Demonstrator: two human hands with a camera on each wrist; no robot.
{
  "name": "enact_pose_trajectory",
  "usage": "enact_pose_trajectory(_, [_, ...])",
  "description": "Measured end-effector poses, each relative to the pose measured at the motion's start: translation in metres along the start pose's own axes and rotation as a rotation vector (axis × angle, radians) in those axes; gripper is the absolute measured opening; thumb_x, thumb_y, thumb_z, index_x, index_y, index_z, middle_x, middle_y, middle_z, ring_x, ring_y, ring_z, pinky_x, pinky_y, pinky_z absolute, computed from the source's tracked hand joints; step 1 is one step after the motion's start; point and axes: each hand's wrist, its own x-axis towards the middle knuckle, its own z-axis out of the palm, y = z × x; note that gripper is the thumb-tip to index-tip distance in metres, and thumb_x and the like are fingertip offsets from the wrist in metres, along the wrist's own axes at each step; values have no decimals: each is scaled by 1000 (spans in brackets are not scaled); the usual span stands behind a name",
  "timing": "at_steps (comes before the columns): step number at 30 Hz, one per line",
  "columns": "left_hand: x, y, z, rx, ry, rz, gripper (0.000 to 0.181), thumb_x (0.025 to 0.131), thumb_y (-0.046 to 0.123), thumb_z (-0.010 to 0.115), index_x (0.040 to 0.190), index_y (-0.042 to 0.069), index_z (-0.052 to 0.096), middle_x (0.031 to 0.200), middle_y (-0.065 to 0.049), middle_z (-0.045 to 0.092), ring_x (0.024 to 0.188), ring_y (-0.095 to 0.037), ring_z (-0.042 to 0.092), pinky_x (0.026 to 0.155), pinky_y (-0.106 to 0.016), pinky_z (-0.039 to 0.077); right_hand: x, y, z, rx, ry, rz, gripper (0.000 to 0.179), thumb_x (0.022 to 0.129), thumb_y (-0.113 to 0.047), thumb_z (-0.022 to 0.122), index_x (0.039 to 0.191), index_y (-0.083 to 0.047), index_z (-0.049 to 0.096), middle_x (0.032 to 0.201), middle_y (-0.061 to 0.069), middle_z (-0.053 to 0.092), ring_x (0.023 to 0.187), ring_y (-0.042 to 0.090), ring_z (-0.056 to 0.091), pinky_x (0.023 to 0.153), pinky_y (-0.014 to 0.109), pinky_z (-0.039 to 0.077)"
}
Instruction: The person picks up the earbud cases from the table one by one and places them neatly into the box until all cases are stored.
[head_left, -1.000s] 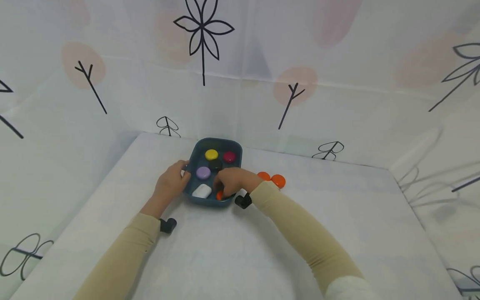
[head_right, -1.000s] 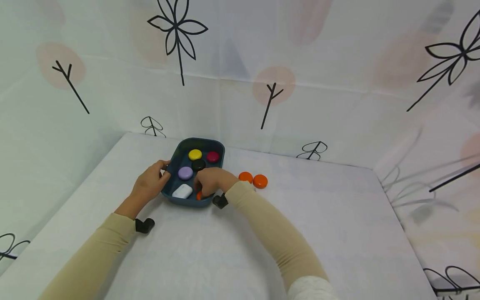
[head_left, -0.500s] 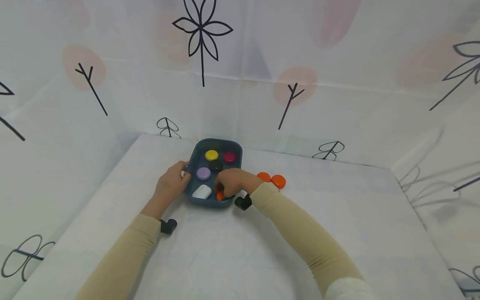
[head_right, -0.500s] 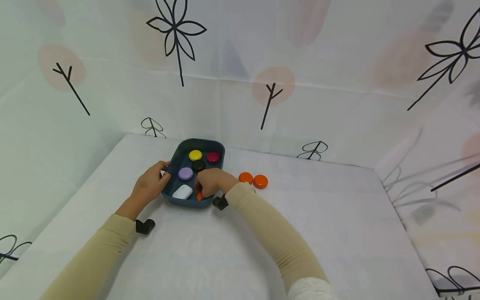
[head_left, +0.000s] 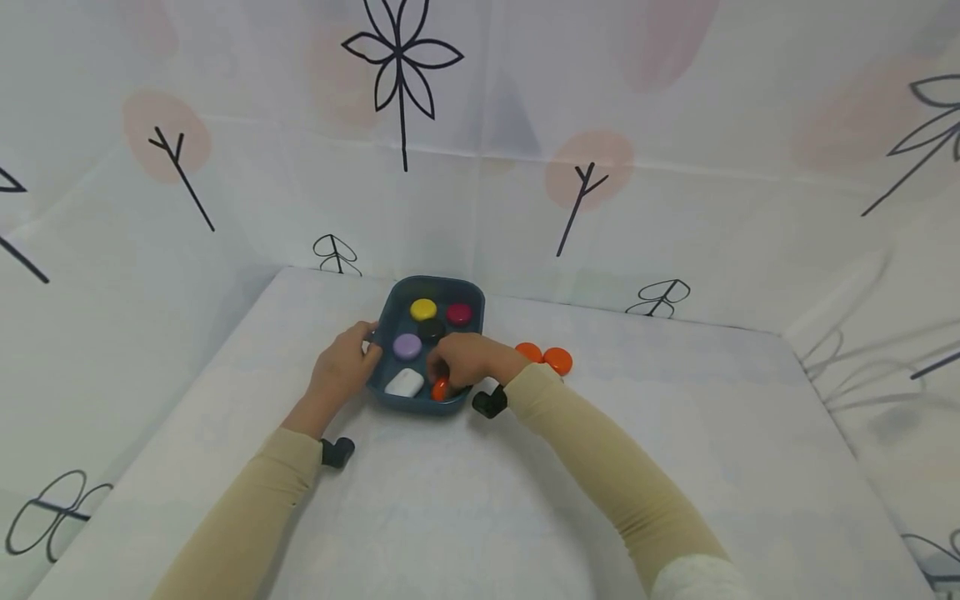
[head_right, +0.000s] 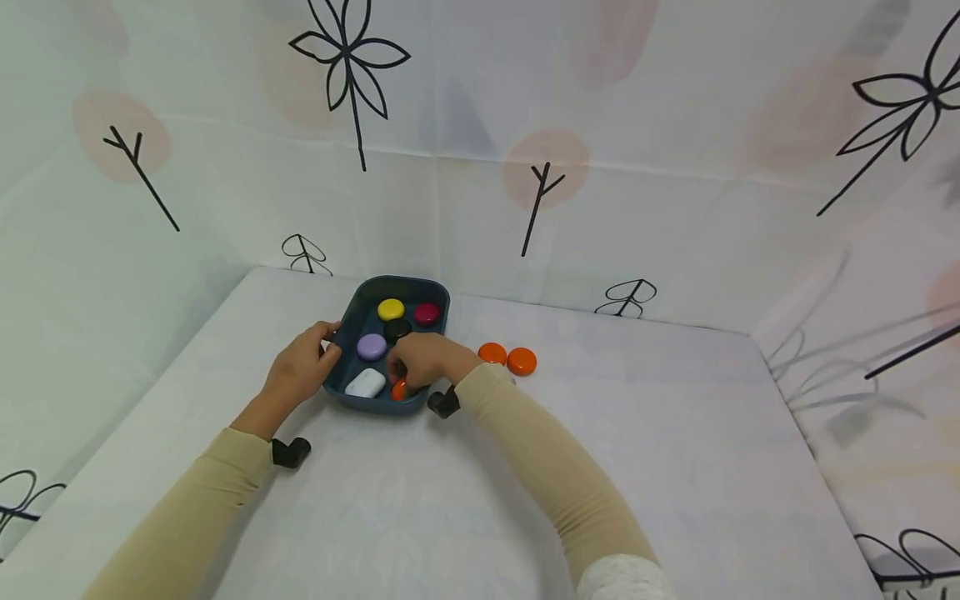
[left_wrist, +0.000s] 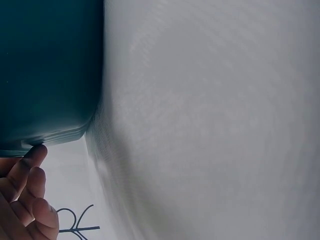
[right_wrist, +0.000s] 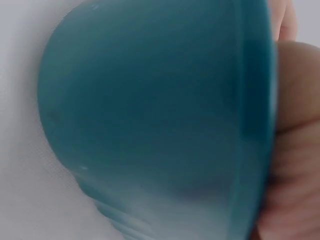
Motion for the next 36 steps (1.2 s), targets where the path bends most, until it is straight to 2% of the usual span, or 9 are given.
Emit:
enact_pose_trajectory(9, [-2, 2, -2, 6, -6, -6, 45, 86, 26, 42, 128, 9, 40, 114, -10, 55, 86, -20, 54, 75, -39, 45, -4, 2, -3, 84, 96, -25, 27, 62, -27, 77, 83, -27, 61, 80, -12, 58, 77, 9, 50, 68, 21, 44])
enact_pose_trajectory(18, [-1, 1, 0, 8, -3, -2, 45, 86, 27, 41, 128, 10, 41, 113, -9, 56, 85, -19, 53, 74, -39, 45, -16, 2, -20, 149, 244, -8, 27, 61, -28, 76, 82, -26, 59, 80, -11, 57, 78, 10, 50, 65, 22, 44])
enact_pose_trajectory(28, [-1, 0, -1, 2, -5, 2, 45, 86, 27, 41, 128, 10, 40, 113, -9, 55, 85, -20, 53, 74, -39, 44, -33, 8, -34, 208, 286, 38, 28, 63, -28, 75, 86, -26, 59, 88, -12, 57, 82, 10, 50, 71, 24, 44])
enact_pose_trajectory(36, [-1, 0, 0, 7, -6, -3, 44, 86, 28, 40, 127, 10, 41, 113, -8, 55, 84, -19, 54, 73, -38, 45, -51, 23, -41, 254, 309, 89, 29, 65, -27, 74, 90, -25, 59, 89, -10, 58, 83, 13, 51, 68, 26, 46])
